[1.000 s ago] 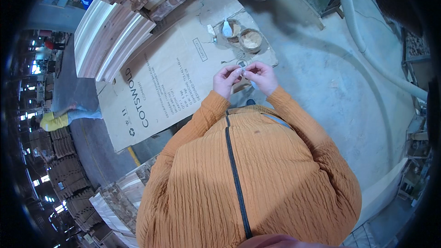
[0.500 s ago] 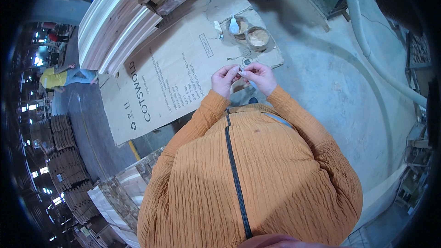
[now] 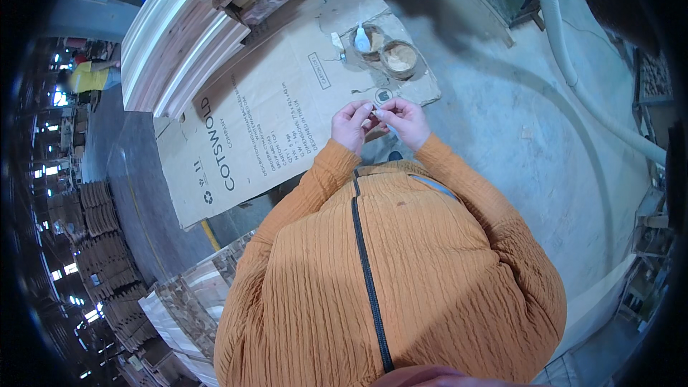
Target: The person repeatedly picks up stacks of wooden planks from a table, carries them to a nearby pile, and places them on top. The person also handles small white items and a container of paste, occasionally applying the paste to the wood before stacking.
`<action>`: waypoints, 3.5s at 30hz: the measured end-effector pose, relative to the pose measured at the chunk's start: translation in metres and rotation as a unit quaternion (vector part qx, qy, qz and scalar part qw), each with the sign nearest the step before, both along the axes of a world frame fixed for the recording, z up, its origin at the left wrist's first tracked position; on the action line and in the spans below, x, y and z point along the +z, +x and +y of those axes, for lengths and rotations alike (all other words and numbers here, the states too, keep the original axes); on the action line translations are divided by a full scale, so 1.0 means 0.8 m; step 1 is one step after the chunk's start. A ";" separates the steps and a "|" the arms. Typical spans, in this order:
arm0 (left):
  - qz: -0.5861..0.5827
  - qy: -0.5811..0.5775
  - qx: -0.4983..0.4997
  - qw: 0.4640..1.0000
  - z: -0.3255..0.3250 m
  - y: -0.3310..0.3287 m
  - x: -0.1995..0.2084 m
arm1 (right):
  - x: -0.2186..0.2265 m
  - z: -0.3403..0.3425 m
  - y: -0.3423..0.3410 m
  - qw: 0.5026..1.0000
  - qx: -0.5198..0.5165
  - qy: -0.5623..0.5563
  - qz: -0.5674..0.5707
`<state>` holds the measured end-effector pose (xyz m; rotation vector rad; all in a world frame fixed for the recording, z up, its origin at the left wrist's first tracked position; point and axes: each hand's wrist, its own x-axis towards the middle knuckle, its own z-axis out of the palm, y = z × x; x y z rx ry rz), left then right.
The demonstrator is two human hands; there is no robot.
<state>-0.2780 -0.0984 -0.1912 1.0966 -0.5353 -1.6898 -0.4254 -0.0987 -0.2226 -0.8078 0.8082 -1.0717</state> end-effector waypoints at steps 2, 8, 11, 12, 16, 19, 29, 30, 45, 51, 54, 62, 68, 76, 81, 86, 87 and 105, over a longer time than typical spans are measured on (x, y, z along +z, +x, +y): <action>-0.024 0.010 0.000 1.000 0.003 -0.002 0.002 | 0.000 0.001 -0.001 1.000 0.007 0.008 0.015; -0.040 0.025 0.026 0.999 0.007 -0.011 -0.005 | 0.000 0.008 0.004 0.998 -0.028 0.001 0.051; -0.040 0.036 0.029 0.998 0.010 -0.014 -0.001 | -0.002 0.008 0.003 0.999 -0.025 0.013 0.034; -0.040 0.043 0.028 0.998 0.011 -0.013 -0.002 | -0.002 0.009 0.003 0.999 -0.023 0.017 0.024; -0.045 0.022 0.033 0.998 0.015 -0.012 -0.010 | -0.002 0.010 0.004 0.999 -0.026 0.020 0.025; -0.053 0.003 0.034 0.998 0.014 -0.016 -0.008 | -0.004 0.007 0.001 0.999 -0.035 0.005 0.042; -0.005 0.015 0.018 1.000 0.016 -0.010 0.009 | -0.008 0.006 -0.002 0.998 -0.060 -0.018 0.002; -0.032 0.021 0.017 0.999 0.017 -0.011 0.010 | -0.005 0.006 -0.001 0.998 -0.056 -0.021 -0.001; -0.102 -0.054 0.002 0.993 0.013 -0.005 -0.009 | 0.007 0.009 0.001 0.999 -0.023 -0.017 0.026; -0.127 -0.059 -0.004 0.990 0.013 -0.009 -0.008 | 0.004 0.007 -0.004 0.997 -0.062 -0.010 0.039; -0.075 -0.031 -0.019 0.997 0.018 -0.013 -0.007 | 0.008 -0.008 -0.019 0.992 -0.108 0.059 0.001; -0.114 -0.049 0.096 0.988 0.009 0.053 -0.005 | -0.001 -0.025 -0.045 0.993 -0.099 0.054 -0.017; -0.260 -0.096 0.315 0.908 0.051 0.227 -0.026 | -0.019 -0.056 -0.061 0.928 -0.197 -0.169 0.268; -0.231 -0.024 0.605 0.761 0.207 0.394 0.006 | -0.032 -0.074 -0.061 0.899 -0.140 -0.232 0.343; -0.452 0.078 0.646 0.610 0.267 0.417 -0.007 | -0.052 -0.069 -0.052 0.927 -0.190 -0.151 0.285; -0.436 0.090 0.680 0.583 0.272 0.432 -0.012 | -0.063 -0.074 -0.053 0.912 -0.213 -0.179 0.301; -0.410 0.103 0.682 0.597 0.270 0.436 -0.013 | -0.063 -0.075 -0.050 0.906 -0.228 -0.189 0.301; -0.438 -0.142 0.638 0.618 -0.105 0.513 0.045 | 0.032 -0.116 0.042 0.890 -0.294 -0.243 0.251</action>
